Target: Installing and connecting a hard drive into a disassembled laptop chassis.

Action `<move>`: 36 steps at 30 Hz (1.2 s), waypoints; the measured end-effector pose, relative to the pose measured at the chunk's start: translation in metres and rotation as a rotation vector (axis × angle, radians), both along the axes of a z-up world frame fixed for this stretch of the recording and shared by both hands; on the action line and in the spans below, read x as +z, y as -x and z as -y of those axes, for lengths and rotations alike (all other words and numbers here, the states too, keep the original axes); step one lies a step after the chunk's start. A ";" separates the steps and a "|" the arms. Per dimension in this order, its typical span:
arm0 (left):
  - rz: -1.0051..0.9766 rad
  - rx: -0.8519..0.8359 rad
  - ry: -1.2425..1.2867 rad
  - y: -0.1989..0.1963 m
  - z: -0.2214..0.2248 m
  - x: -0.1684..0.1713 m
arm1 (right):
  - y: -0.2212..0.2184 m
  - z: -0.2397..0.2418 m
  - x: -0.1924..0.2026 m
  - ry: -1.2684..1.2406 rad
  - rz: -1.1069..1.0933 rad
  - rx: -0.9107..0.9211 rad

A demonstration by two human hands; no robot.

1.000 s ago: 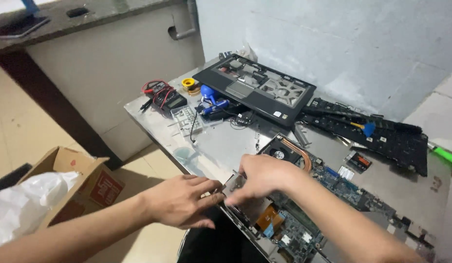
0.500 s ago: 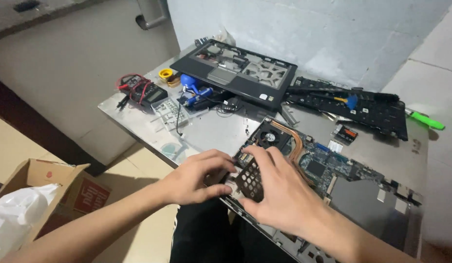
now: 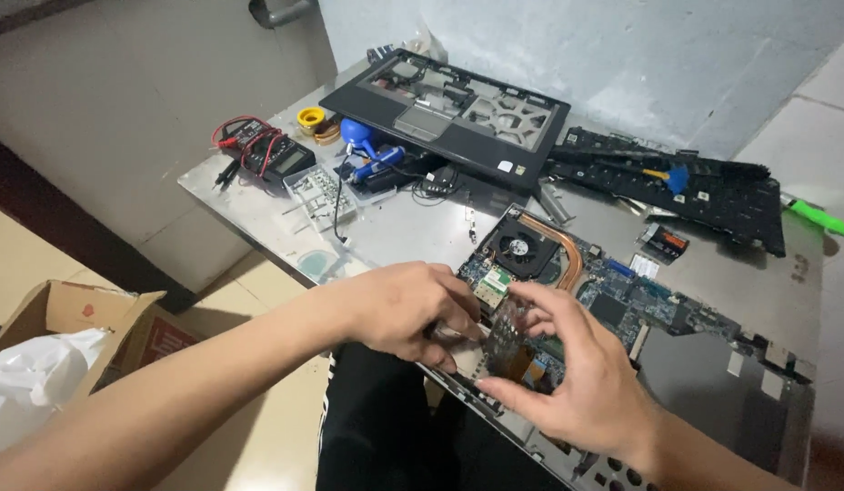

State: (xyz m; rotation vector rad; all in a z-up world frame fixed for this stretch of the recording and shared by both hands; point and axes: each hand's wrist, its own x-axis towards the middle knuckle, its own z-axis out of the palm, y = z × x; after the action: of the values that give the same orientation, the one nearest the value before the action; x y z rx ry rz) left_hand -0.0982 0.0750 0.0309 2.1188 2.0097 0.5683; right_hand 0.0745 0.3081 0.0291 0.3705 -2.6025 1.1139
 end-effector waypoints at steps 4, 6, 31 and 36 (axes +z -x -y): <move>-0.015 -0.031 0.017 0.004 -0.002 -0.001 | 0.000 -0.001 -0.003 -0.002 -0.085 0.011; -0.040 -0.020 0.045 0.006 -0.003 -0.001 | 0.001 0.000 -0.005 0.003 -0.090 0.020; 0.245 0.207 -0.070 0.014 0.046 0.003 | 0.016 0.024 -0.042 -0.241 -0.377 0.145; 0.212 0.149 -0.055 0.002 0.042 0.001 | 0.010 0.024 -0.034 -0.358 -0.345 0.113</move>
State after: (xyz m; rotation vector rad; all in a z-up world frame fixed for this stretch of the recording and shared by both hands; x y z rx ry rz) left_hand -0.1002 0.0330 0.0317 1.8572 2.0633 0.8423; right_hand 0.0641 0.2842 -0.0045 0.7250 -2.4800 0.5445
